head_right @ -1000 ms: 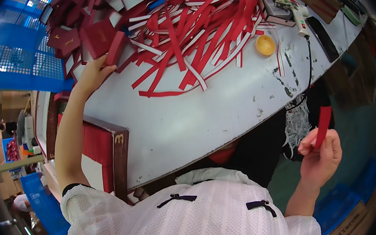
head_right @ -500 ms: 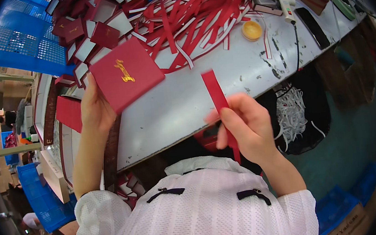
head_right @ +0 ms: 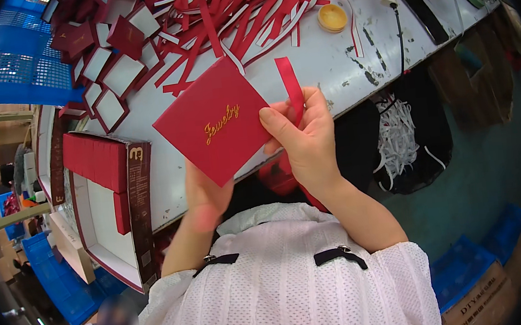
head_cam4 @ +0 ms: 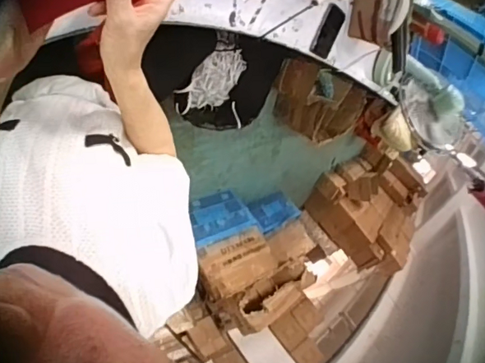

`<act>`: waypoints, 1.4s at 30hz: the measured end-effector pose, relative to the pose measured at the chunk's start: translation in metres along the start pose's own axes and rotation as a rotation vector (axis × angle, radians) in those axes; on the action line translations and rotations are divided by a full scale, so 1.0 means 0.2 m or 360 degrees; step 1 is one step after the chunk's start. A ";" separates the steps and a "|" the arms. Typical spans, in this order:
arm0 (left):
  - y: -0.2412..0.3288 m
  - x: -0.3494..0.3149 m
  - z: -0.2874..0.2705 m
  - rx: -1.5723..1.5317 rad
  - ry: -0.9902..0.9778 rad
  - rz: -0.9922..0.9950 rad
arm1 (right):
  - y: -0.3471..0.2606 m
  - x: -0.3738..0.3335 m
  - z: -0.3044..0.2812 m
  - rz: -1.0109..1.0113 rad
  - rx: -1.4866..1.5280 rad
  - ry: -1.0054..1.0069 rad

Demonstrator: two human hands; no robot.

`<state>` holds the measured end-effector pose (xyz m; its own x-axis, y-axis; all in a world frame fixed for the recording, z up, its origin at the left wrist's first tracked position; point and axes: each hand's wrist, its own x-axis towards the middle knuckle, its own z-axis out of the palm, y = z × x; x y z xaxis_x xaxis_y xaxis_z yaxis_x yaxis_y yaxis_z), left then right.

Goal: The person assembles small red jewelry boxes by hand. They pick up a box base and a red ribbon, thread the ribbon through the box's slot, and pull it tight. The person repeats this process for multiple boxes, placing the finished items into a cardboard container.

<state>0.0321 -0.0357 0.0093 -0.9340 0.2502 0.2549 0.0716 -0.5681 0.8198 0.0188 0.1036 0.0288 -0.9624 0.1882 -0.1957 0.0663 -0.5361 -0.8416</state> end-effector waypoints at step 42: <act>0.03 0.10 0.10 -0.0170 0.0230 -0.0268 | -0.18 -0.06 -0.05 -0.0789 -0.1284 -0.0696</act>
<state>0.0216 -0.0192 0.0302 -0.9706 0.2379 0.0366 -0.1198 -0.6092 0.7839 0.0296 0.1282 0.0559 -0.9306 -0.1634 0.3276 -0.3609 0.2591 -0.8959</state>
